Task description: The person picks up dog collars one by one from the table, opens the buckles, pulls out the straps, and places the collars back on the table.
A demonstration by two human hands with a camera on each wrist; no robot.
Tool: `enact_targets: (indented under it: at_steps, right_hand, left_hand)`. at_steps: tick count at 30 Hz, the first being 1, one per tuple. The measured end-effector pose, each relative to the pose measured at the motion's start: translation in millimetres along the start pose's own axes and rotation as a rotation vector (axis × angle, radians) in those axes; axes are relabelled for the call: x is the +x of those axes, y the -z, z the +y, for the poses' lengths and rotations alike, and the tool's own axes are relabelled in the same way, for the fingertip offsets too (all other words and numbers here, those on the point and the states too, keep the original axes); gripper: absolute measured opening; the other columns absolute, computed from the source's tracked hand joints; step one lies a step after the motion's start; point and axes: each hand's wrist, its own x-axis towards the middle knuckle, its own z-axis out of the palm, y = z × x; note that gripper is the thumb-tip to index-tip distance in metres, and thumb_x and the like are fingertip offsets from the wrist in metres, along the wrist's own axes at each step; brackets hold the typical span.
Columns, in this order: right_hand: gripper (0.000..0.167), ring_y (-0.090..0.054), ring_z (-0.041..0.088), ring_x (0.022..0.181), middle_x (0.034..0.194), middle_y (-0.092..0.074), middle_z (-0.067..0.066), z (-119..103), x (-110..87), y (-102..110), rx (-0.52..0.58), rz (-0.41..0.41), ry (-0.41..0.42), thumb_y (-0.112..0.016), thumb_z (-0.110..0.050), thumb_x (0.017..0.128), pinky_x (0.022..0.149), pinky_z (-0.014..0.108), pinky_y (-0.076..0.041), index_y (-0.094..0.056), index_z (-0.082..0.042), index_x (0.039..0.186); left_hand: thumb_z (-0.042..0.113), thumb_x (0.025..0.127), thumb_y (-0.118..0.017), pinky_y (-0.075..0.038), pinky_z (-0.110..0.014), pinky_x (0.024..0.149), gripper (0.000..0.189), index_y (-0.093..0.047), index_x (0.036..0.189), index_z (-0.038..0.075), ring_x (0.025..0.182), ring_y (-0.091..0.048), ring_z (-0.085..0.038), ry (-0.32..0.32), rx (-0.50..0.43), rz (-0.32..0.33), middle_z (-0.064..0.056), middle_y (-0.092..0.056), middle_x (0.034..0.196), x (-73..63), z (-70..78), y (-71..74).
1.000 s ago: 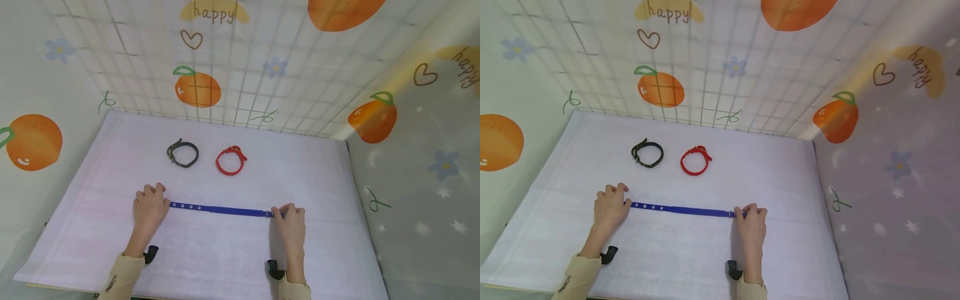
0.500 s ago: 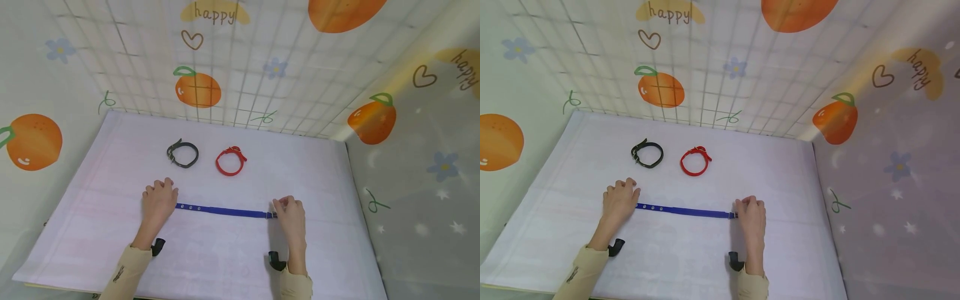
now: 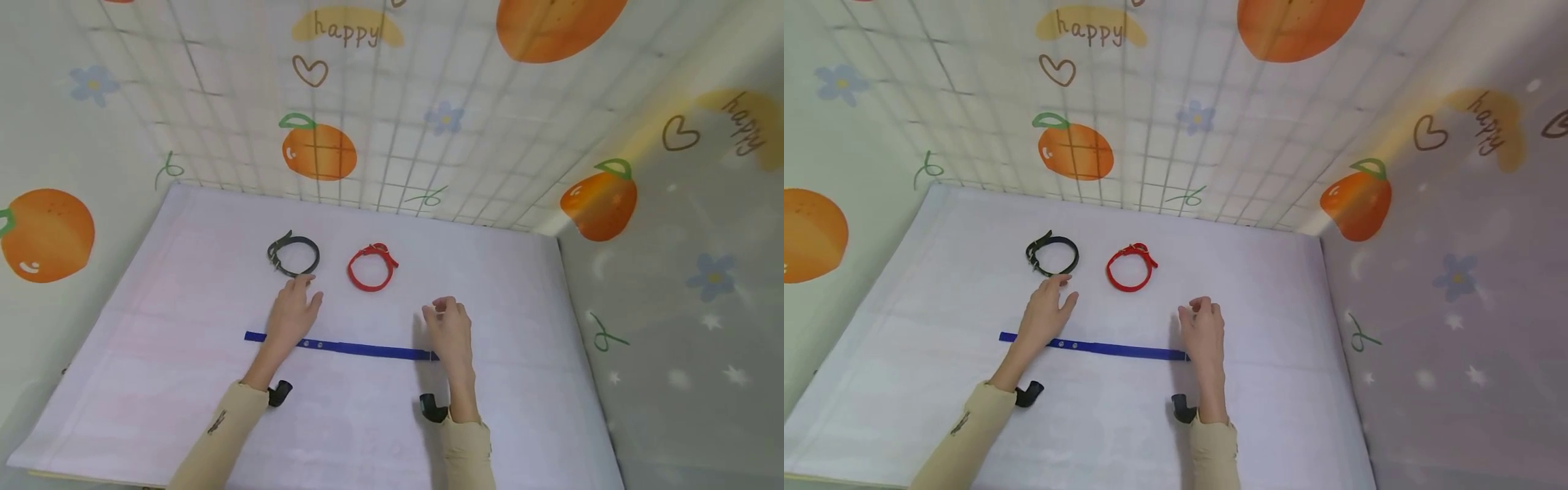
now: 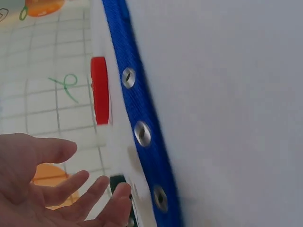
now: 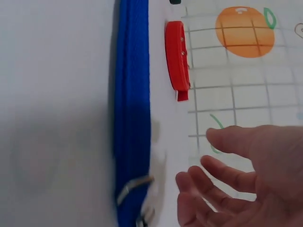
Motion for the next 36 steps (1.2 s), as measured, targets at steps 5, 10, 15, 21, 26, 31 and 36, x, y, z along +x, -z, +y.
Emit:
enact_targets:
  at_steps: [5, 10, 15, 21, 26, 31, 36]
  right_hand:
    - [0.038, -0.071, 0.038, 0.113, 0.123, -0.069, 0.022, -10.7, 11.0, -15.6, 0.032, 0.028, 0.028, -0.067, -0.027, 0.107, 0.094, 0.05, -0.062, -0.062, 0.001, 0.131]
    - [0.037, -0.072, 0.038, 0.111, 0.121, -0.07, 0.022, -20.3, 20.1, -27.8, 0.08, 0.048, 0.047, -0.068, -0.027, 0.106, 0.093, 0.05, -0.062, -0.063, 0.001, 0.131]
    - [0.035, -0.073, 0.037, 0.107, 0.118, -0.07, 0.022, -26.8, 29.7, -39.6, 0.092, 0.063, 0.075, -0.068, -0.025, 0.106, 0.09, 0.049, -0.063, -0.064, 0.001, 0.129]
    - [0.034, -0.074, 0.036, 0.105, 0.116, -0.072, 0.021, -33.8, 38.0, -52.3, 0.092, 0.037, 0.085, -0.068, -0.025, 0.106, 0.089, 0.048, -0.063, -0.065, 0.001, 0.128]
    - [0.034, -0.074, 0.035, 0.106, 0.116, -0.073, 0.021, -37.5, 42.1, -59.0, 0.101, 0.033, 0.091, -0.068, -0.024, 0.106, 0.089, 0.048, -0.064, -0.065, 0.001, 0.13]
    - [0.033, -0.074, 0.035, 0.105, 0.117, -0.073, 0.02, -40.3, 45.7, -64.0, 0.129, 0.032, 0.101, -0.067, -0.022, 0.107, 0.088, 0.047, -0.064, -0.065, 0.001, 0.131]
    - [0.034, -0.074, 0.035, 0.103, 0.115, -0.074, 0.02, -45.2, 50.8, -66.6, 0.141, 0.03, 0.108, -0.067, -0.022, 0.107, 0.086, 0.046, -0.064, -0.065, 0.002, 0.132]
  left_hand:
    - [0.027, 0.11, -0.061, -0.057, -0.058, 0.105, 0.049, -0.052, 0.152, 0.004, 0.133, -0.064, -0.045, -0.005, -0.112, -0.02, -0.023, -0.062, 0.148, 15.0, 11.2, -9.8]
    - [0.025, 0.11, -0.061, -0.061, -0.056, 0.102, 0.049, -0.052, 0.153, 0.005, 0.129, -0.069, -0.044, 0.004, -0.186, -0.019, -0.024, -0.061, 0.15, 28.1, 21.0, -20.0]
    - [0.024, 0.109, -0.061, -0.061, -0.054, 0.102, 0.047, -0.055, 0.153, 0.007, 0.129, -0.07, -0.043, 0.005, -0.23, -0.024, -0.021, -0.062, 0.15, 36.2, 27.6, -30.2]
    - [0.024, 0.109, -0.061, -0.062, -0.054, 0.1, 0.047, -0.055, 0.153, 0.007, 0.128, -0.07, -0.042, -0.007, -0.217, -0.05, -0.02, -0.064, 0.148, 38.7, 33.2, -35.6]
    - [0.024, 0.109, -0.061, -0.062, -0.055, 0.1, 0.049, -0.054, 0.155, 0.008, 0.129, -0.069, -0.043, -0.002, -0.198, -0.067, -0.02, -0.063, 0.15, 41.0, 35.3, -40.7]
    - [0.022, 0.108, -0.063, -0.062, -0.054, 0.1, 0.05, -0.054, 0.155, 0.007, 0.128, -0.07, -0.042, -0.014, -0.197, -0.056, -0.02, -0.063, 0.151, 46.5, 37.3, -46.4]
    - [0.023, 0.107, -0.064, -0.06, -0.053, 0.104, 0.051, -0.054, 0.154, 0.005, 0.13, -0.068, -0.042, -0.021, -0.181, -0.049, -0.021, -0.064, 0.15, 51.2, 41.1, -48.2]
